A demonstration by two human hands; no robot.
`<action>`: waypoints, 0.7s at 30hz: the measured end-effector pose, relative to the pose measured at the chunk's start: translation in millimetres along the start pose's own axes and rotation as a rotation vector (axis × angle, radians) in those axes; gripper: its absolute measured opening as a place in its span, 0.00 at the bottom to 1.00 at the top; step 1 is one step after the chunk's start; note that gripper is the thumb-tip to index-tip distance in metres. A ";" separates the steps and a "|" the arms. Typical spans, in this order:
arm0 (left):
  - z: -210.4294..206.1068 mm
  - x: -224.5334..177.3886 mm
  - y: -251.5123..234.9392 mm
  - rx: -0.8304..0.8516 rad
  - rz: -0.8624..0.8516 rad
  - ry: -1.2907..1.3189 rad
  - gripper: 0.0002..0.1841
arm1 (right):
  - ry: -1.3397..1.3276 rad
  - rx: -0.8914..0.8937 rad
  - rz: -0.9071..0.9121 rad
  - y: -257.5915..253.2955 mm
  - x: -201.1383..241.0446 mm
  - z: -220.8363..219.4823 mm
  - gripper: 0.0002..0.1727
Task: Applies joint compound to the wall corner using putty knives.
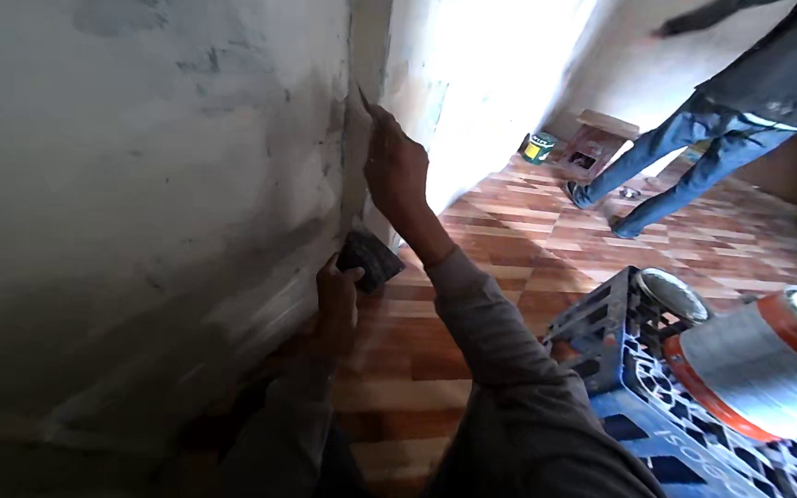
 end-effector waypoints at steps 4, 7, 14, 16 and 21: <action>-1.5 -5.7 7.9 0.023 0.017 0.089 0.24 | -0.093 -0.173 0.208 -39.3 -41.3 33.2 0.22; -7.3 -12.7 13.0 0.038 -0.015 0.091 0.24 | -0.152 -0.277 0.423 -79.3 -53.4 46.5 0.21; 10.2 -26.3 9.5 -0.047 -0.001 0.158 0.24 | -0.130 -0.202 0.627 -85.6 -60.5 9.0 0.32; 13.6 -28.3 10.0 -0.049 0.005 0.163 0.25 | -0.133 -0.217 0.625 -74.7 -64.8 -4.0 0.32; 13.9 -27.1 11.1 -0.045 0.007 0.188 0.24 | -0.152 -0.258 0.590 -55.7 -71.9 -23.0 0.31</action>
Point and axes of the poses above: each hand's wrist, its own y-axis away from the middle knuckle, its own z-axis out of the back of the hand, x = y × z, the point moved 8 cm from there along -y, towards the middle knuckle, and after that the axes turned 1 degree about -z, right-handed, at the moved point
